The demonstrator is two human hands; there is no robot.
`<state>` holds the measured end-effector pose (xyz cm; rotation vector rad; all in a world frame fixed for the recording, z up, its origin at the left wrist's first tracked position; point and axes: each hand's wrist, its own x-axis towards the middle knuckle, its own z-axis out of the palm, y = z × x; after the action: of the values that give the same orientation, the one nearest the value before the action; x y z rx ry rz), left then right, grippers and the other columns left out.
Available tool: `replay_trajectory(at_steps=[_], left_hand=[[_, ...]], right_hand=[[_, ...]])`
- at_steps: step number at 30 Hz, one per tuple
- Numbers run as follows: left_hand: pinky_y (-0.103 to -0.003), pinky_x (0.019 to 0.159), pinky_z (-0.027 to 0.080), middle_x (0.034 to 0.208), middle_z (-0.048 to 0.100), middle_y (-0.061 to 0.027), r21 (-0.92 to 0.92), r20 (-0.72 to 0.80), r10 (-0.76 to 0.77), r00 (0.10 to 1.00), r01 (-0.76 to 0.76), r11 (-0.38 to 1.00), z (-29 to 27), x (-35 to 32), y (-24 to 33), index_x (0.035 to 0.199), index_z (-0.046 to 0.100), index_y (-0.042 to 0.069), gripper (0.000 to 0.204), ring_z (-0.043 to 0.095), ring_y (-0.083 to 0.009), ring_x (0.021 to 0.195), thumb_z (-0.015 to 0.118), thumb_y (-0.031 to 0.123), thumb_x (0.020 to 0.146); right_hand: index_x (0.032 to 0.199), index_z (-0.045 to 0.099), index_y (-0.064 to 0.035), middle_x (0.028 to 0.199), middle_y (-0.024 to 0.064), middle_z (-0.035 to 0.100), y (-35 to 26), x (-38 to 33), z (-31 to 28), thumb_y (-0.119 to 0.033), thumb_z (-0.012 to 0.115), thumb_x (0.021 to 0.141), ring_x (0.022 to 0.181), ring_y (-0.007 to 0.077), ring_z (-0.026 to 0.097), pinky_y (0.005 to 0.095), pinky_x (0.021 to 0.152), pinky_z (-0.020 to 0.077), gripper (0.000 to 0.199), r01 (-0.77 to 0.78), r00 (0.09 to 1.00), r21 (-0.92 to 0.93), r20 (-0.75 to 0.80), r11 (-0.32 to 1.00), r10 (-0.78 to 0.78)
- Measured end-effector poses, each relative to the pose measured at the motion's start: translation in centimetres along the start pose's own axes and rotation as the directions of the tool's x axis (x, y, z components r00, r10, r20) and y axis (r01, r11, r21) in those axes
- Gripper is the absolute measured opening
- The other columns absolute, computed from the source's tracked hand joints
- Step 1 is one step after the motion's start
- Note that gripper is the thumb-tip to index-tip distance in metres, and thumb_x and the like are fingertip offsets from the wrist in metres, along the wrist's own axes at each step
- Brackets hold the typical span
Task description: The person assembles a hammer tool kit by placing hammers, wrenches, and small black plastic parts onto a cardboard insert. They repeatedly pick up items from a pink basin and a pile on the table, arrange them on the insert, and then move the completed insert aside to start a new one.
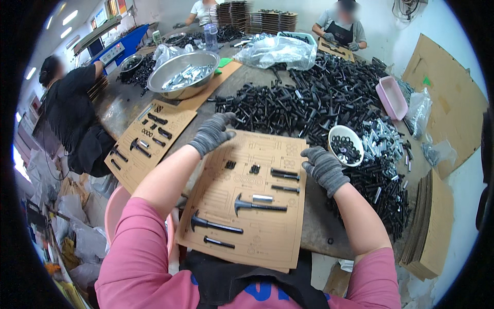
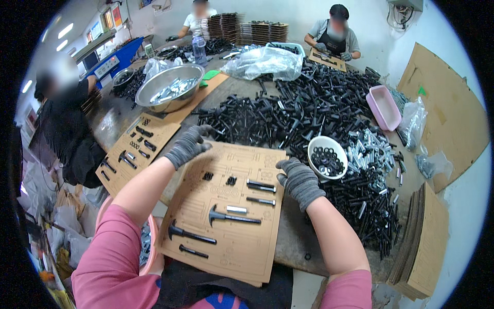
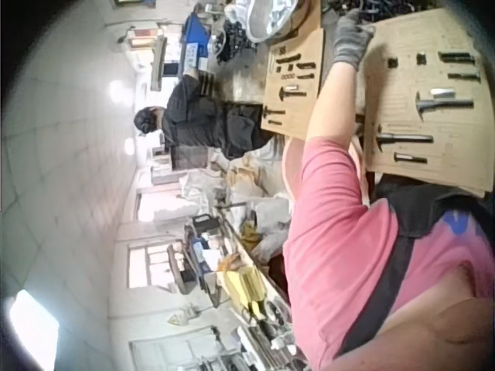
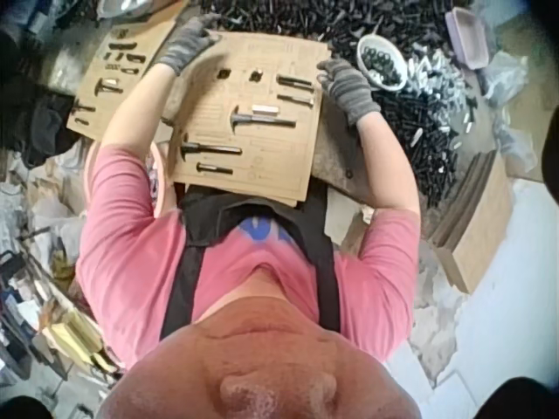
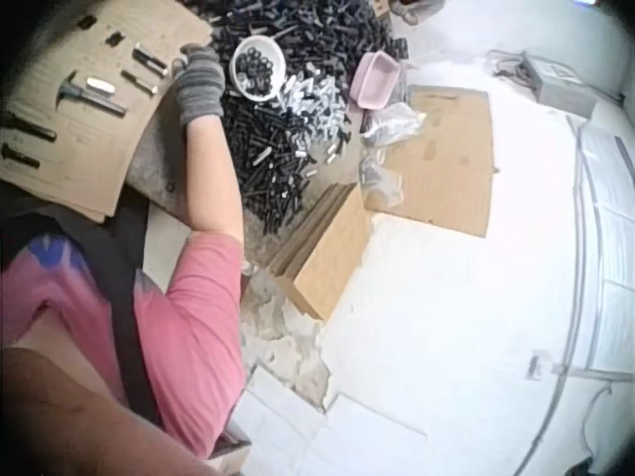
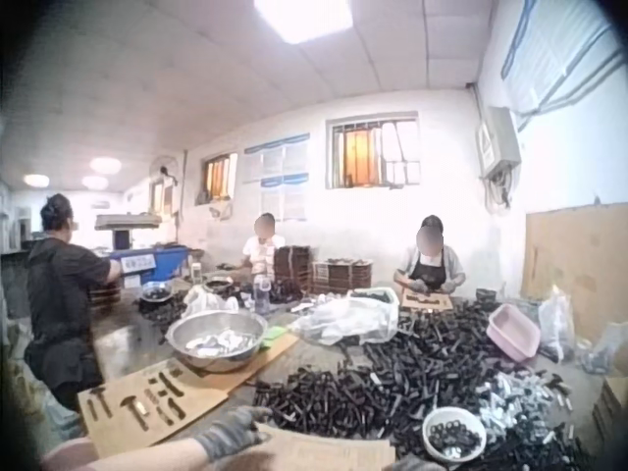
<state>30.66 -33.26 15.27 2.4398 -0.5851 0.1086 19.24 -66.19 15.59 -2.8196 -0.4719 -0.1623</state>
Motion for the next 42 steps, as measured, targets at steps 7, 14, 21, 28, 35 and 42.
replay_trajectory(at_steps=[7,14,21,28,35,42], left_hand=[[-0.037,0.086,0.043,0.112,0.047,-0.0121,0.38,0.092,0.077,0.993,-0.107,0.919,3.6,4.8,2.3,0.113,0.049,0.011,0.05,0.051,-0.0302,0.099,0.067,0.02,0.067],[-0.037,0.08,0.045,0.114,0.047,-0.0146,0.64,0.13,0.004,0.991,-0.087,0.763,6.2,7.3,4.0,0.112,0.051,0.012,0.047,0.053,-0.0278,0.097,0.064,0.027,0.069],[-0.04,0.072,0.049,0.106,0.048,-0.0174,0.564,0.101,0.012,0.995,-0.068,0.823,7.9,9.2,2.7,0.093,0.058,0.009,0.025,0.058,-0.0308,0.082,0.061,0.017,0.07],[-0.036,0.077,0.045,0.088,0.056,-0.0152,0.196,-0.107,-0.062,0.992,0.082,0.977,4.7,8.8,1.6,0.086,0.06,0.007,0.023,0.055,-0.0316,0.083,0.067,0.017,0.066],[-0.025,0.061,0.049,0.077,0.06,-0.0061,-0.669,0.238,-0.206,0.949,0.314,0.674,0.5,2.3,1.3,0.088,0.057,0.002,0.017,0.057,-0.0123,0.067,0.065,0.004,0.073],[-0.024,0.061,0.048,0.077,0.061,-0.0059,-0.302,0.164,-0.21,0.964,0.252,0.919,1.6,-1.3,-1.1,0.085,0.058,0.002,0.017,0.058,-0.0128,0.068,0.068,0.005,0.071]], right_hand=[[0.107,0.052,-0.0155,0.104,0.0143,0.052,-0.6,10.1,1.4,-0.016,0.052,0.079,0.091,0.0303,0.058,0.0392,0.074,0.0483,0.028,-0.147,0.985,-0.189,0.067,0.971,0.162],[0.095,0.06,-0.0115,0.104,0.0122,0.056,-3.0,14.7,4.7,-0.012,0.048,0.08,0.093,0.0263,0.059,0.0381,0.074,0.0477,0.019,-0.157,0.983,-0.381,0.03,0.911,0.182],[0.103,0.056,-0.0154,0.108,0.0131,0.053,-1.5,15.7,4.0,-0.013,0.047,0.082,0.097,0.0263,0.057,0.0376,0.078,0.048,0.023,0.067,0.969,-0.446,0.243,0.892,0.048],[0.094,0.054,-0.0129,0.086,0.0153,0.058,0.4,14.8,3.0,-0.012,0.046,0.08,0.076,0.0302,0.061,0.0387,0.061,0.0498,0.016,-0.012,0.999,-0.421,-0.048,0.907,-0.01],[0.094,0.055,-0.0108,0.08,0.0085,0.061,-1.3,11.8,3.4,-0.015,0.057,0.077,0.07,0.0195,0.06,0.0325,0.065,0.0483,0.017,-0.19,0.973,0.608,0.009,0.771,0.232],[0.101,0.052,-0.0115,0.088,0.0141,0.06,-4.1,8.2,6.2,-0.018,0.055,0.079,0.082,0.0295,0.058,0.0369,0.075,0.0448,0.023,-0.195,0.981,0.373,0.085,0.907,0.176]])
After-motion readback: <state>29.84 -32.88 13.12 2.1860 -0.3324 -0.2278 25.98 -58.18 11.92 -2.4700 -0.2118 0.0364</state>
